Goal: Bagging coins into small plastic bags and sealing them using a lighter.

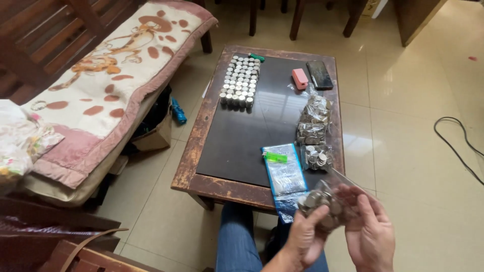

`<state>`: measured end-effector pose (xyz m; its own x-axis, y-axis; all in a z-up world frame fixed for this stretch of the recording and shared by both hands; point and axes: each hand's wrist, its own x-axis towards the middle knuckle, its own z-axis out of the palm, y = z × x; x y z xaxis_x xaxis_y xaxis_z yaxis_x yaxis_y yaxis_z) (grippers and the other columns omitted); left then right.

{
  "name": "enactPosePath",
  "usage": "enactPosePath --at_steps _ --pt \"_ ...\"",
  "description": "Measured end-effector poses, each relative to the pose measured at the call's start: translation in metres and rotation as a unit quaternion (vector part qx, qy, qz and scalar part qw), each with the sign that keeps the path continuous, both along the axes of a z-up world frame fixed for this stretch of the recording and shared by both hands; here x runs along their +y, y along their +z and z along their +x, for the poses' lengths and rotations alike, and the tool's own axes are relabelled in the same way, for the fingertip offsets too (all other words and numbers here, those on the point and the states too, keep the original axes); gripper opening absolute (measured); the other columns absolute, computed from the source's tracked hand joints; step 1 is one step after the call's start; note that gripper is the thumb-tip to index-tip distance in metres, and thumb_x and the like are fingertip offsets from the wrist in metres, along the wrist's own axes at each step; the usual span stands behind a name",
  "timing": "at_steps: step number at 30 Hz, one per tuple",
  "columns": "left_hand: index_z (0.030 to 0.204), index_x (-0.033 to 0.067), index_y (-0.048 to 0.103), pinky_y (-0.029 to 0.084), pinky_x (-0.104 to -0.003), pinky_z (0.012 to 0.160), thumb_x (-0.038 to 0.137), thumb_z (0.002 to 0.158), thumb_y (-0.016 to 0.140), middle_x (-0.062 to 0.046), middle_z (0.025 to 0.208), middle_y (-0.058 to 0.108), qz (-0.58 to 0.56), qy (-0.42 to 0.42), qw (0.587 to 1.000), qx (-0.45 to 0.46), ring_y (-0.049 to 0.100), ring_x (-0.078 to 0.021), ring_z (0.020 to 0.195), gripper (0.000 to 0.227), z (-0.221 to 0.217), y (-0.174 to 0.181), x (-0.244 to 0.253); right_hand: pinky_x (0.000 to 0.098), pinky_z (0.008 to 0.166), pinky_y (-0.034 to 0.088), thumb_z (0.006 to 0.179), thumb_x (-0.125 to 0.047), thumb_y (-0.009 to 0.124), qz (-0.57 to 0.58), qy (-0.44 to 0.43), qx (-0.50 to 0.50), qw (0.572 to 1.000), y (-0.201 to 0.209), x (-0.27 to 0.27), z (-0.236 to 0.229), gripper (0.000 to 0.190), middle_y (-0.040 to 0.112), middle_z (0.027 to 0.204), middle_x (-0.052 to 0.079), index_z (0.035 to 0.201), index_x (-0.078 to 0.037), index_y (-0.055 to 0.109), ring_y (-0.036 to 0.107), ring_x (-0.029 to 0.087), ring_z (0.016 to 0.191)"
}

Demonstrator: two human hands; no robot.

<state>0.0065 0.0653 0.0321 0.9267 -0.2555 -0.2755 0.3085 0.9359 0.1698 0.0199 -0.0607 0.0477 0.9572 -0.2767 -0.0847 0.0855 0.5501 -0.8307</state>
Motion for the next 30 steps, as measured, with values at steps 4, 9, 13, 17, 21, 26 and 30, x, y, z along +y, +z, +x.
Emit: enactPosePath --at_steps 4,9,13,17,21,26,30 --pt "0.133 0.0062 0.07 0.068 -0.051 0.092 0.004 0.093 0.081 -0.021 0.12 0.082 0.035 0.057 0.995 0.073 0.079 -0.0356 0.104 0.041 0.0 0.001 0.041 0.0496 0.099 0.064 0.115 -0.009 0.057 -0.021 0.051 -0.017 0.998 0.03 0.025 0.018 0.025 0.077 0.133 0.025 0.134 0.0 0.07 0.077 0.038 0.112" --pt "0.13 0.007 0.069 0.071 -0.044 0.074 0.009 0.098 0.08 -0.02 0.118 0.081 0.08 0.076 0.993 0.044 0.082 -0.0353 0.101 0.034 0.0 -0.003 0.074 0.0301 0.083 0.062 0.115 -0.009 0.06 -0.056 0.046 -0.039 0.997 0.048 0.028 0.037 0.025 0.08 0.126 0.022 0.136 -0.001 0.072 0.077 0.023 0.099" --pt "0.121 0.0049 0.072 0.068 -0.041 0.072 0.007 0.093 0.081 -0.02 0.108 0.082 0.163 0.079 0.983 0.014 0.082 -0.0339 0.09 0.03 0.003 -0.001 0.096 0.0519 0.11 0.057 0.113 -0.031 0.058 -0.011 0.102 -0.013 0.995 0.046 0.016 0.051 0.044 0.07 0.144 0.024 0.146 -0.002 0.063 0.07 0.041 0.128" --pt "0.122 0.0019 0.069 0.069 -0.047 0.071 0.018 0.09 0.081 -0.023 0.103 0.081 0.194 0.072 0.977 0.054 0.081 -0.0373 0.086 0.038 0.007 0.004 0.118 0.0448 0.106 0.058 0.12 -0.032 0.053 -0.034 0.096 0.058 0.993 0.081 0.019 0.064 0.029 0.073 0.138 0.011 0.136 -0.012 0.065 0.072 0.033 0.12" --pt "0.116 0.0011 0.075 0.063 -0.041 0.06 0.045 0.101 0.065 -0.021 0.096 0.08 0.195 0.09 0.974 0.075 0.079 -0.0351 0.082 0.047 0.027 -0.023 0.133 0.0448 0.096 0.064 0.118 -0.02 0.061 -0.094 0.084 0.02 0.992 0.08 0.018 0.096 0.022 0.078 0.129 0.016 0.13 -0.006 0.072 0.079 0.036 0.112" --pt "0.107 0.018 0.077 0.061 -0.052 0.102 0.063 0.099 0.06 -0.007 0.106 0.087 0.391 0.048 0.904 0.169 0.079 -0.0291 0.102 0.049 0.071 -0.057 0.178 0.0208 0.067 0.055 0.108 -0.01 0.075 -0.306 0.118 -0.022 0.944 0.065 0.033 0.131 0.018 0.081 0.101 0.009 0.123 -0.003 0.082 0.067 0.01 0.076" --pt "0.148 -0.0071 0.065 0.047 -0.063 0.121 0.062 0.096 0.079 -0.038 0.151 0.064 0.468 0.104 0.861 0.168 0.055 -0.0515 0.149 0.087 0.113 -0.078 0.226 0.0249 0.059 0.055 0.103 -0.015 0.083 -0.397 0.078 -0.002 0.914 0.031 0.063 0.135 0.014 0.077 0.087 0.011 0.116 -0.012 0.087 0.064 0.012 0.066"
